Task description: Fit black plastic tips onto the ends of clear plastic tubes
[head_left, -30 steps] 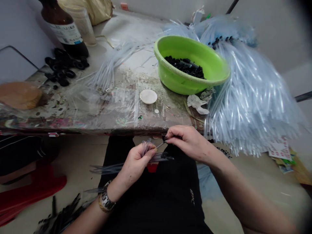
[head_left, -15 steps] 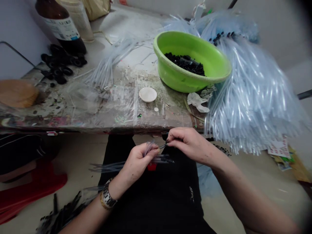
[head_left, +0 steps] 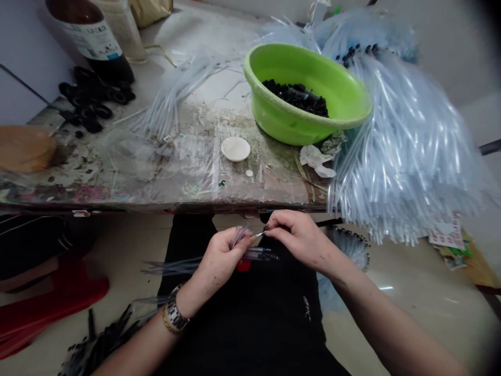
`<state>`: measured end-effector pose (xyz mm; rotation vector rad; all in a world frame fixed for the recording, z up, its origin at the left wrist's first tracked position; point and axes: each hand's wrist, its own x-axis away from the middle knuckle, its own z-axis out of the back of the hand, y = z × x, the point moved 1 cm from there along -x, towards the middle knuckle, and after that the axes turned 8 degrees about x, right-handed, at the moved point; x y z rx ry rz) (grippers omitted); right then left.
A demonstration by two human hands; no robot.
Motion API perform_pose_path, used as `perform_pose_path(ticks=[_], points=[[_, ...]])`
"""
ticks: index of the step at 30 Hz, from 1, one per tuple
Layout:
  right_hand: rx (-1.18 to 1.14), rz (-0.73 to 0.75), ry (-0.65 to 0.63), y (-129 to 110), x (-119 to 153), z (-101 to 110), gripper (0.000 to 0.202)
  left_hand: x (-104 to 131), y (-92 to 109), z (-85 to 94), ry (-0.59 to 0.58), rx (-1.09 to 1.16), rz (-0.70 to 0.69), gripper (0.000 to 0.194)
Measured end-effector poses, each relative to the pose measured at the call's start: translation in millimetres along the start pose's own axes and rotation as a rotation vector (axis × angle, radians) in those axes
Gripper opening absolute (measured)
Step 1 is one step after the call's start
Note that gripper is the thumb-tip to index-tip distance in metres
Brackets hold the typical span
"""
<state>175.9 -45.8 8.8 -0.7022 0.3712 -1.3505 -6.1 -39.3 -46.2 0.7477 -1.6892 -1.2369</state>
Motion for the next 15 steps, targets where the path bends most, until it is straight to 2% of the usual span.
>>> perform_pose_path(ticks=[8,12,15], points=[[-0.292,-0.108,-0.048,9.4,-0.2,-0.6,0.010,-1.6,-1.8,0.7,-0.014,0.065,0.028,0.018],[-0.498,-0.188,-0.085,16.6,-0.1,-1.8,0.009,0.1,-2.7,1.4,-0.023,0.039,0.021,0.021],[-0.565,-0.245,-0.082,19.5,1.3,-0.8,0.012,1.5,-2.4,1.6,-0.032,0.014,0.020,0.022]])
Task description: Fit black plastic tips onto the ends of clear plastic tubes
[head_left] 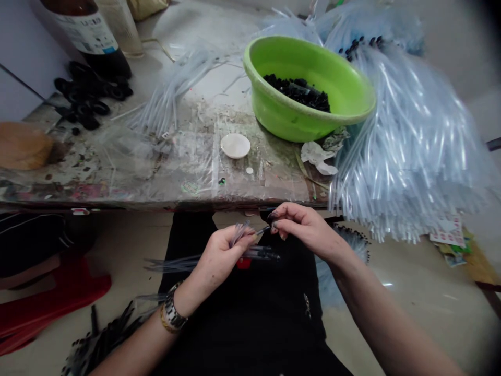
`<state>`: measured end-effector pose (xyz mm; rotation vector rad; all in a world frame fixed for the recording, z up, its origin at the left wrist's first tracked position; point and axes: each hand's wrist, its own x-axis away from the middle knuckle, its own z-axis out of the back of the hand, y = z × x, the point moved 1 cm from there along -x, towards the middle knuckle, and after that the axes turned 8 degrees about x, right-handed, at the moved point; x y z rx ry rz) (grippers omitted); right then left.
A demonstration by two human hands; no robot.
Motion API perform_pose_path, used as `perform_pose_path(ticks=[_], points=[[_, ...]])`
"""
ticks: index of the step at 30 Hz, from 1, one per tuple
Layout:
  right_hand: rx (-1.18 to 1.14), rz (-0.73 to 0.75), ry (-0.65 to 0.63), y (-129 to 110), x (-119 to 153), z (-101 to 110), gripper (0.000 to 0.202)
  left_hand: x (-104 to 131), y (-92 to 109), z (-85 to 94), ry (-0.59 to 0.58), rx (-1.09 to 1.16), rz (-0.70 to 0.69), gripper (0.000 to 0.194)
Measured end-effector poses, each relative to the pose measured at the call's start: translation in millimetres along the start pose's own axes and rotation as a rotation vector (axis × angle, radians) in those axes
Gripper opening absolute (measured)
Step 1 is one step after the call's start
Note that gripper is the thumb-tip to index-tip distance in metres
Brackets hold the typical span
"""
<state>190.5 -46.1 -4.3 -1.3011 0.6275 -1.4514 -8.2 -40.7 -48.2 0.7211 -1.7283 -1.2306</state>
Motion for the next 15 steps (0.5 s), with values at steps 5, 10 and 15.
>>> perform_pose_path(ticks=[5,10,15], points=[[0.025,0.013,-0.016,0.1,2.2,-1.2,0.009,1.3,0.3,-1.5,-0.024,0.000,0.005,0.023],[0.006,0.029,-0.021,4.3,2.0,-7.3,0.013,0.8,-0.8,-2.7,-0.037,0.009,0.003,0.022],[-0.036,0.004,-0.006,6.1,4.1,-14.0,0.013,0.3,-2.3,-2.4,-0.012,-0.001,-0.004,0.022]])
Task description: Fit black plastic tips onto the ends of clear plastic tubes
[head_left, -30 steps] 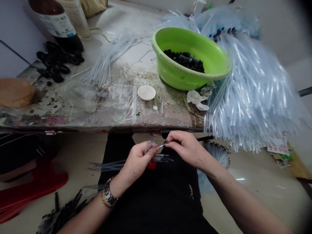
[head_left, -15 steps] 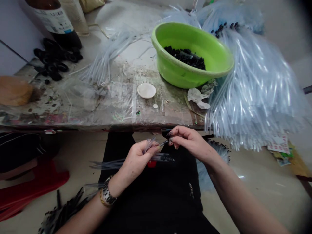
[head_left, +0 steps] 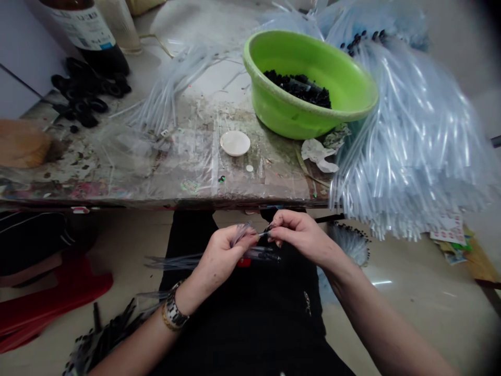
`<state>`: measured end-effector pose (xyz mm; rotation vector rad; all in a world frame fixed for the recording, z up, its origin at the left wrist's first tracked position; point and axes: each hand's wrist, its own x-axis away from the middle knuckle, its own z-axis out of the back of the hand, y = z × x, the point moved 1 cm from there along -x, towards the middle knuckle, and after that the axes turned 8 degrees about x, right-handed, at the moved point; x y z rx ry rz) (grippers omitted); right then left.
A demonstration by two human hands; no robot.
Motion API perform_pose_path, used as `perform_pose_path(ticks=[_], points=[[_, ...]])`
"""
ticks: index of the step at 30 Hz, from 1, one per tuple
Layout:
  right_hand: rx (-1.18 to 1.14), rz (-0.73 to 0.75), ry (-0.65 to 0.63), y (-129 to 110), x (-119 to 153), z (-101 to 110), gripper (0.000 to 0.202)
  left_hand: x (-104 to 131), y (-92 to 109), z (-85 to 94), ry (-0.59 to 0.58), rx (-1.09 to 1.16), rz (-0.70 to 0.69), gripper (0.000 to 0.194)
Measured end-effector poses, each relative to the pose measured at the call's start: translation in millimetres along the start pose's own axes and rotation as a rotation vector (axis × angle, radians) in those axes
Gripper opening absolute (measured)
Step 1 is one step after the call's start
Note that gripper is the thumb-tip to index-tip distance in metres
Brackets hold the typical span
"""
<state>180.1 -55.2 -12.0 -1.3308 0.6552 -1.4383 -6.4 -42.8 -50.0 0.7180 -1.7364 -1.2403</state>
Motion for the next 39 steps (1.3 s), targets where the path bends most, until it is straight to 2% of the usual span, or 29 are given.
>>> perform_pose_path(ticks=[5,13,19,26,31,39], points=[[-0.007,-0.011,0.068,0.2,2.7,-7.5,0.015,0.4,1.6,-1.1,0.005,0.008,-0.015,0.022],[-0.029,-0.044,0.095,4.4,2.6,-12.6,0.015,-1.2,0.0,-4.9,0.007,0.049,0.022,0.018],[-0.210,-0.078,0.054,14.2,3.6,-13.3,0.014,-1.5,-2.0,-5.2,-0.010,0.091,0.038,0.017],[-0.585,-0.137,-0.120,18.7,6.3,-17.2,0.026,-2.0,-3.0,-1.2,-0.039,0.111,0.045,0.017],[-0.614,-0.163,-0.124,21.2,5.7,-19.1,0.022,-0.5,-0.6,-3.1,-0.048,0.127,0.055,0.018],[-0.698,-0.202,-0.144,28.3,5.8,-22.9,0.025,1.5,-4.3,-4.4,-0.040,0.129,0.081,0.019]])
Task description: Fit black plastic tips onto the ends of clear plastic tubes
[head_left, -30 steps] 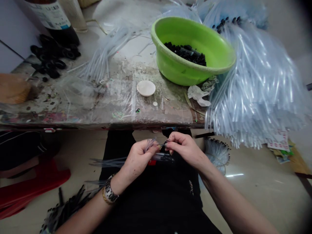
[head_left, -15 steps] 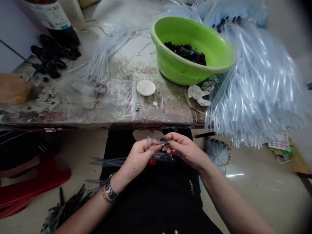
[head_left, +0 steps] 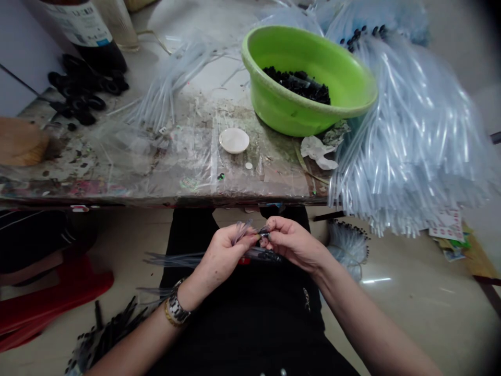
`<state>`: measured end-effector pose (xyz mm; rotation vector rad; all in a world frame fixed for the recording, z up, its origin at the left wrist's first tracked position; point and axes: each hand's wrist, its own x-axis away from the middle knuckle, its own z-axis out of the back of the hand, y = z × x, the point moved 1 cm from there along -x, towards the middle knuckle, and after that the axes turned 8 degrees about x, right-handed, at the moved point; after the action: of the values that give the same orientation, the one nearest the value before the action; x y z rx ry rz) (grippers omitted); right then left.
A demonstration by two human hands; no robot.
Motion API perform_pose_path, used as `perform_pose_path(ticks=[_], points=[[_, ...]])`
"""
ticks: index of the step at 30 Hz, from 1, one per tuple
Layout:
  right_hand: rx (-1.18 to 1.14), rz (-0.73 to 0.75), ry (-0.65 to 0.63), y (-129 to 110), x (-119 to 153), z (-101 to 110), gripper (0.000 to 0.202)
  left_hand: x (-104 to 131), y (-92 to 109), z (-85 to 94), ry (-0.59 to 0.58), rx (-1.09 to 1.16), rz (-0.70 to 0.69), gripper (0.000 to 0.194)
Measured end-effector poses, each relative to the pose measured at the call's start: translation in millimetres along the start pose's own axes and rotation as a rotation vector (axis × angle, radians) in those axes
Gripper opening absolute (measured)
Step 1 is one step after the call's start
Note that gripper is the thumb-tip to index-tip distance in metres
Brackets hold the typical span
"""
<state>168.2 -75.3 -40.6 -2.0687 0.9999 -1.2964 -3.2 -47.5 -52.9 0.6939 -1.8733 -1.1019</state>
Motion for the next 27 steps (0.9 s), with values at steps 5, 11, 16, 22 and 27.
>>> perform_pose_path(ticks=[5,11,16,22,27], points=[[-0.007,-0.015,0.007,2.2,-0.9,1.1,0.025,0.1,-2.3,-0.1,0.004,-0.012,-0.007,0.020],[0.001,-0.025,0.005,2.1,-0.9,0.3,0.029,-0.3,-1.6,-1.3,-0.013,-0.015,0.010,0.020],[0.056,-0.002,0.003,0.1,-0.2,4.6,0.025,-1.3,4.0,-4.8,-0.002,0.007,0.045,0.017],[0.344,0.040,-0.025,-16.1,1.5,5.1,0.016,-2.7,8.5,-3.6,0.026,0.037,0.092,0.019],[0.683,0.102,-0.065,-28.6,5.3,6.3,0.006,-2.4,6.2,1.6,0.034,0.085,0.098,0.020]])
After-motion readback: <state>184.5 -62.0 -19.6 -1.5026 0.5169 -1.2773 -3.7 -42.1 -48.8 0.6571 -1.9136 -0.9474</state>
